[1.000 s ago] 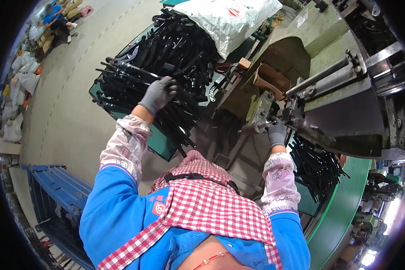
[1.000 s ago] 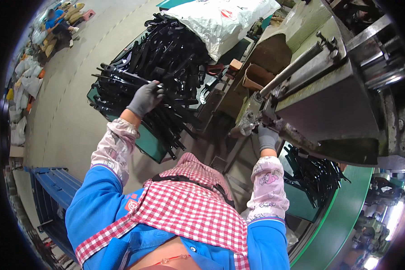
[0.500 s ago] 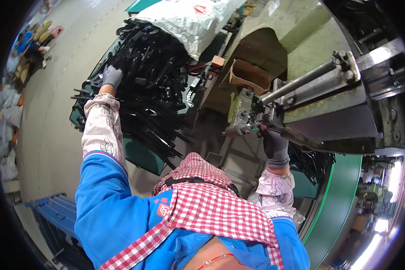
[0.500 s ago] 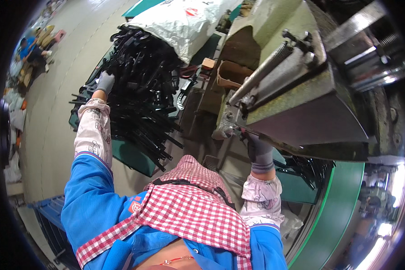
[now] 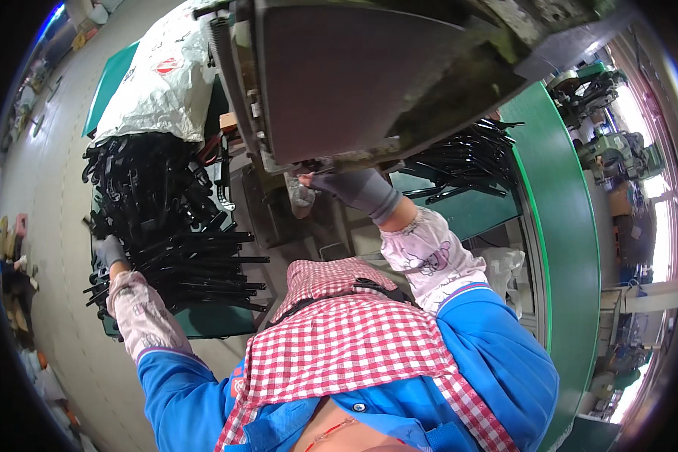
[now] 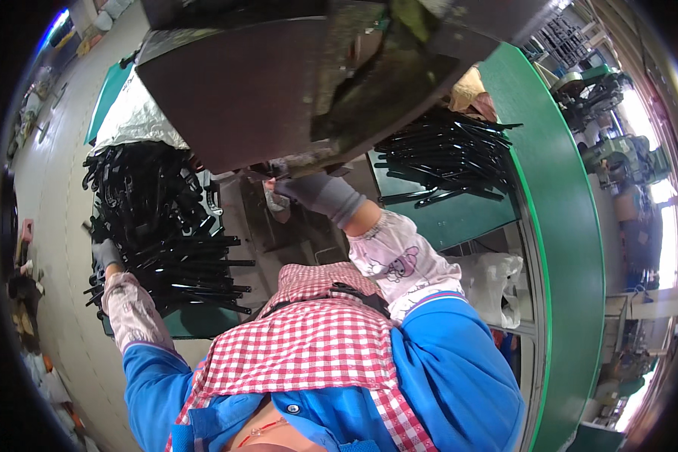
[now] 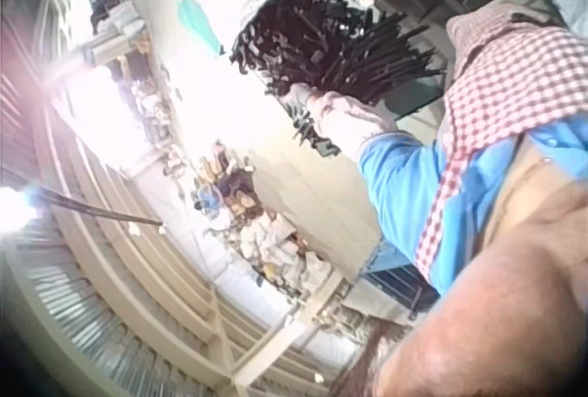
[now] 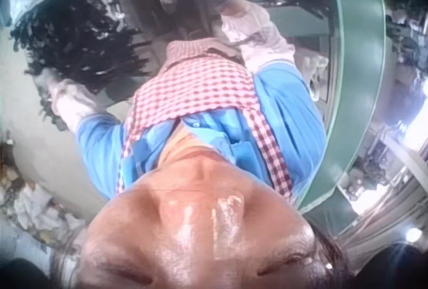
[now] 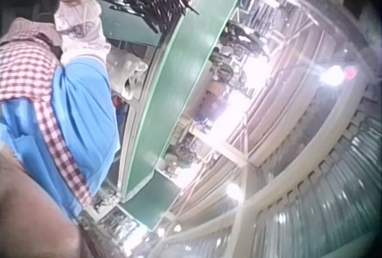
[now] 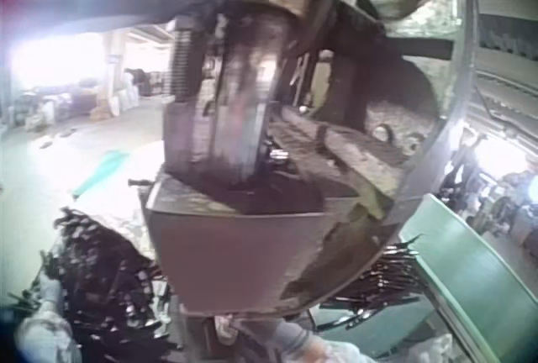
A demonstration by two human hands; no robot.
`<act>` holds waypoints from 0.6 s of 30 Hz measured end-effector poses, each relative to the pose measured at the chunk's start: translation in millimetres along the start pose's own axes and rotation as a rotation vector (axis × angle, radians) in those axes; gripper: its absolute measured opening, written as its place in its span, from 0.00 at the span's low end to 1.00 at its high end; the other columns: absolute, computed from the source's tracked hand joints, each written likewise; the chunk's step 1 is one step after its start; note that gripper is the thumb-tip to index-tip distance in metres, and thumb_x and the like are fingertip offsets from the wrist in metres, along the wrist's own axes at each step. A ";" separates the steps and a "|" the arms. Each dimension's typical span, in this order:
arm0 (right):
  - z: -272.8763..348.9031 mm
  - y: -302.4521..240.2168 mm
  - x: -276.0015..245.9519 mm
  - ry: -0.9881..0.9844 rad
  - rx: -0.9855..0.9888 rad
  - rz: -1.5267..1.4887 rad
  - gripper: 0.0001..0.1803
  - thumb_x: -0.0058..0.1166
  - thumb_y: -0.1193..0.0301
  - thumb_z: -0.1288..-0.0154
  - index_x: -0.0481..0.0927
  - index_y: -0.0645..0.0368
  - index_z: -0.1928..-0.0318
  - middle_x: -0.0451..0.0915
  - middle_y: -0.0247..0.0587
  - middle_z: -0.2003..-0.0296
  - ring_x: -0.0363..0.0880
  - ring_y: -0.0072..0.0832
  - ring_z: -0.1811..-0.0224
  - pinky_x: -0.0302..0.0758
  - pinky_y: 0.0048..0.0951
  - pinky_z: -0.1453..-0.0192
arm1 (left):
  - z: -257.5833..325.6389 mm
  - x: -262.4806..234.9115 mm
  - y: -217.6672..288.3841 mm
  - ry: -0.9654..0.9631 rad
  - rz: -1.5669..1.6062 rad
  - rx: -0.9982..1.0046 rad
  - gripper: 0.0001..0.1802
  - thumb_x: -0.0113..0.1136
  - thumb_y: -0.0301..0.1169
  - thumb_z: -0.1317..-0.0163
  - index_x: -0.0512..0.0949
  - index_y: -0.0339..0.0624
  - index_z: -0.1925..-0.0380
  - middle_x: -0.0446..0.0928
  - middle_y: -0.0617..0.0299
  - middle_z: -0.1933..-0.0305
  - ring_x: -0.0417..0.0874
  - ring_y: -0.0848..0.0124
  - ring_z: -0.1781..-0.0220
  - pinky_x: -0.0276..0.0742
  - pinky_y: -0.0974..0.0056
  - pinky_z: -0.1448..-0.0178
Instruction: The person repeatedly picks black plastic components from a pile, inserts them into a press machine, and removes the processed parts. They also move a large white sack of raw material onto the table and continue the assembly cycle.
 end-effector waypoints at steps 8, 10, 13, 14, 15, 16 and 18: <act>45.5 66.1 3.7 -0.060 0.499 -0.123 0.31 0.53 0.43 0.35 0.81 0.59 0.50 0.83 0.55 0.55 0.80 0.49 0.48 0.75 0.42 0.45 | -0.2 -135.4 -12.9 0.143 1.154 0.074 0.09 0.51 0.29 0.35 0.76 0.32 0.64 0.79 0.55 0.63 0.81 0.67 0.63 0.78 0.67 0.58; 76.2 98.1 -3.7 -0.053 0.488 -0.010 0.32 0.53 0.44 0.34 0.79 0.58 0.44 0.82 0.54 0.49 0.79 0.48 0.43 0.74 0.42 0.39 | 47.7 -152.0 -4.6 -0.010 0.861 0.295 0.11 0.49 0.31 0.33 0.75 0.33 0.60 0.78 0.57 0.63 0.81 0.67 0.61 0.79 0.66 0.58; 152.9 198.4 -13.1 -0.179 0.765 0.366 0.32 0.53 0.44 0.35 0.75 0.51 0.38 0.76 0.49 0.39 0.76 0.44 0.38 0.73 0.42 0.35 | 187.4 -131.9 65.6 -0.439 1.119 0.219 0.17 0.48 0.38 0.29 0.73 0.35 0.50 0.78 0.58 0.60 0.81 0.66 0.57 0.79 0.63 0.55; 179.1 228.2 -19.1 -0.248 0.825 0.450 0.31 0.53 0.45 0.35 0.75 0.48 0.38 0.75 0.47 0.39 0.76 0.44 0.38 0.73 0.42 0.36 | 244.8 -127.8 92.4 -0.597 1.248 0.171 0.20 0.49 0.40 0.29 0.72 0.36 0.46 0.78 0.58 0.58 0.81 0.65 0.57 0.80 0.62 0.53; 183.2 218.2 -39.2 -0.242 0.811 0.539 0.29 0.60 0.49 0.39 0.78 0.46 0.40 0.78 0.44 0.43 0.79 0.47 0.44 0.75 0.43 0.40 | 285.2 -127.8 90.5 -0.714 1.258 0.250 0.24 0.50 0.42 0.29 0.71 0.37 0.41 0.78 0.57 0.56 0.80 0.65 0.56 0.79 0.60 0.51; 212.7 247.0 -51.9 -0.198 0.744 0.648 0.29 0.62 0.49 0.42 0.78 0.42 0.40 0.75 0.42 0.41 0.77 0.46 0.41 0.74 0.45 0.39 | 329.6 -116.8 115.1 -0.755 1.227 0.172 0.26 0.52 0.42 0.30 0.69 0.38 0.38 0.77 0.57 0.53 0.80 0.65 0.57 0.79 0.59 0.49; 246.0 274.9 -69.2 -0.318 0.908 0.736 0.28 0.63 0.51 0.43 0.79 0.42 0.41 0.74 0.40 0.39 0.71 0.42 0.35 0.71 0.46 0.36 | 419.4 -92.7 154.6 -0.801 1.264 -0.034 0.29 0.55 0.42 0.31 0.66 0.41 0.33 0.76 0.57 0.50 0.79 0.67 0.58 0.77 0.58 0.46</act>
Point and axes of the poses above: each hand's wrist, its own z-axis away from the middle knuckle, its own x-axis out of the palm, y = z × x, the point moved 7 cm from there along -z, towards the middle knuckle
